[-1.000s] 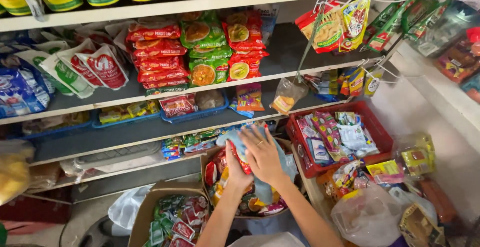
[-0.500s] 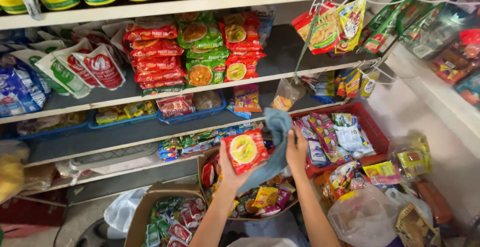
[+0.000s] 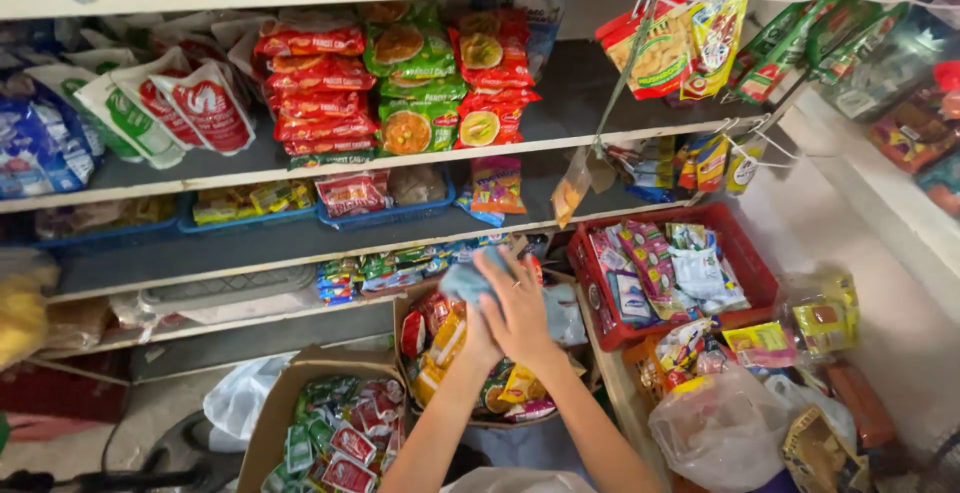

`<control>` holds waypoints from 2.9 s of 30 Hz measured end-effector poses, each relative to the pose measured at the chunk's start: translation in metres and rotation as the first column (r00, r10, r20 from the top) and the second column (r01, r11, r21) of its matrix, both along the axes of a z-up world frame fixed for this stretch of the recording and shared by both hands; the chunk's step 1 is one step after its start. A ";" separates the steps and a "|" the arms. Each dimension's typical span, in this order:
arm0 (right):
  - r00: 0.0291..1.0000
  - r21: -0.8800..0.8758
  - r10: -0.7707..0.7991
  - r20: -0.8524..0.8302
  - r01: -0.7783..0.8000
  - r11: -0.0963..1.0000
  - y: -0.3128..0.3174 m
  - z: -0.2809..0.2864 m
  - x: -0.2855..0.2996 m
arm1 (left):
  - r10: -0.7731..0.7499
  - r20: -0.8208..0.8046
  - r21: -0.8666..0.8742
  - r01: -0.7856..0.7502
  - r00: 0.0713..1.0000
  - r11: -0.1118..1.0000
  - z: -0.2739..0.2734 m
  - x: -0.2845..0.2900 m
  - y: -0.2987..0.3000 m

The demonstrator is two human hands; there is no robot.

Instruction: Wiping down instant noodle packets with a cloth and organizing them on grocery store shelves.

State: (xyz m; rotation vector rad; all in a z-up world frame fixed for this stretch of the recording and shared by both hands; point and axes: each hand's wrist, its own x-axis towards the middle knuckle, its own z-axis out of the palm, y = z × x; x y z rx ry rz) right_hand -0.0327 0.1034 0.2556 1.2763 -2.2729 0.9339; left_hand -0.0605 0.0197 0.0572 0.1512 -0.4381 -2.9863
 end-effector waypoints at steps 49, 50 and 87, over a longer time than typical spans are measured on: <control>0.766 -0.541 0.072 0.639 0.380 0.750 0.047 -0.022 -0.065 | 0.081 0.246 -0.037 -0.075 0.966 0.997 0.109 0.089 -0.055; 0.742 -0.542 0.116 0.660 0.364 0.757 0.045 -0.029 -0.069 | 0.040 0.224 -0.008 -0.039 0.974 0.999 0.136 0.093 -0.050; 0.998 -0.163 -0.030 0.047 0.037 0.986 -0.011 -0.062 0.026 | 0.238 0.099 0.050 -0.243 0.966 0.969 0.107 0.061 -0.049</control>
